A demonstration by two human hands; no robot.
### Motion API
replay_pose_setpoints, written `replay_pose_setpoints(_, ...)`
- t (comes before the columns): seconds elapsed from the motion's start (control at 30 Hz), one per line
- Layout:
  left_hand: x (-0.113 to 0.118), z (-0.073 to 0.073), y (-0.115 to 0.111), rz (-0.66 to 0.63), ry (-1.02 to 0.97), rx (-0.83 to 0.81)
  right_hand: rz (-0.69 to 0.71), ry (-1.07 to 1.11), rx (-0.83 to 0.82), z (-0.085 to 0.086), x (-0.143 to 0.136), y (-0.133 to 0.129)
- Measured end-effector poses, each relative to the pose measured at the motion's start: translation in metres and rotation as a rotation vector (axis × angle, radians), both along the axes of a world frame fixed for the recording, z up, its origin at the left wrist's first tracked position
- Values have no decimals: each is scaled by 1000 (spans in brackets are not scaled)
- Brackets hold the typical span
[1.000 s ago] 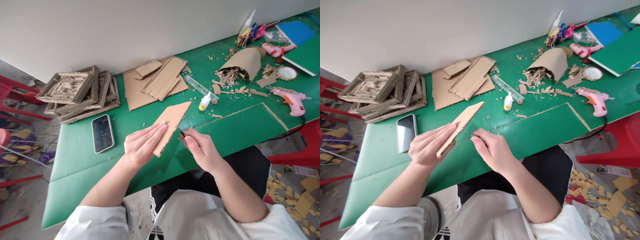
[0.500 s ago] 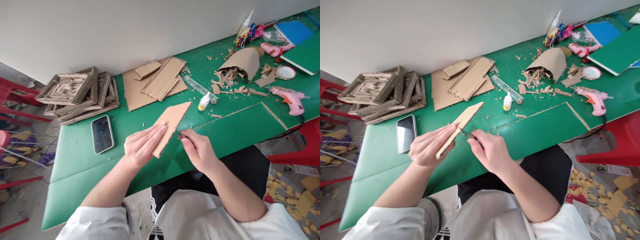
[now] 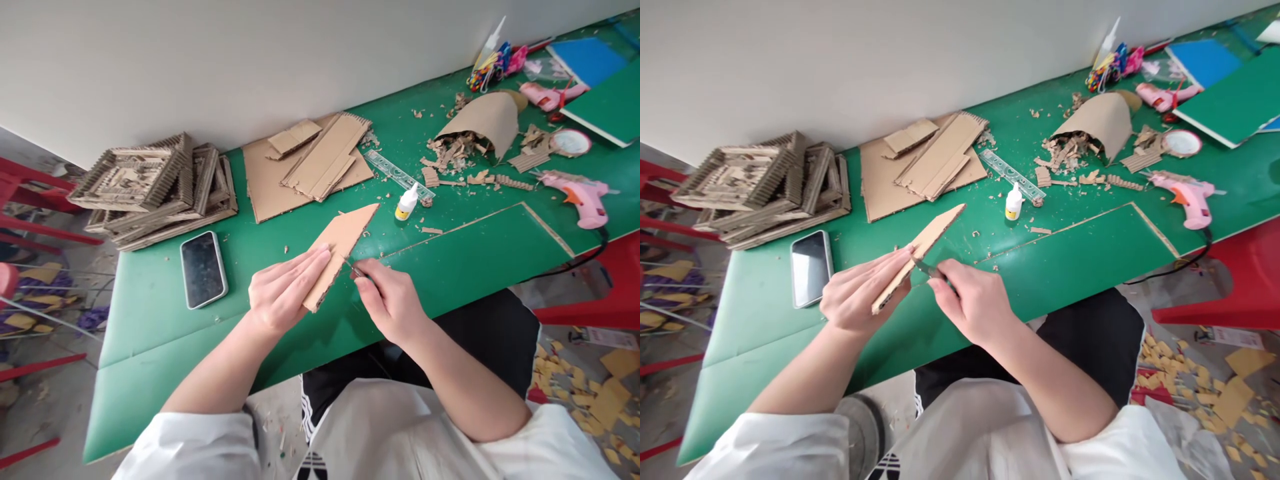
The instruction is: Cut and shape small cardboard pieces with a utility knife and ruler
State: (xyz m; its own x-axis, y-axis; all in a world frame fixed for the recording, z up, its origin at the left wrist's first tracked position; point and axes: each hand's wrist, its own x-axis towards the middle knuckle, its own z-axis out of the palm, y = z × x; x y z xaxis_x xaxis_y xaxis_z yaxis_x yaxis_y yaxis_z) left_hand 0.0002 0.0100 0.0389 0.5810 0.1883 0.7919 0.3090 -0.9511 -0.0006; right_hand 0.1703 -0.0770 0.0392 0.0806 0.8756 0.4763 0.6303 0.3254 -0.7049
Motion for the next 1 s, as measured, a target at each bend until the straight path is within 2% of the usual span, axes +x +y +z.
replay_pose_setpoints(0.27,2,5,1,-16,-31,-20,-1,34,-29,9,6,-4)
replay_pose_setpoints(0.7,1,7,2,6,-32,-18,-53,-37,20,2,1,0)
replay_pose_setpoints(1.0,0,10,2,43,-7,-21,-28,3,-52,-1,-1,2)
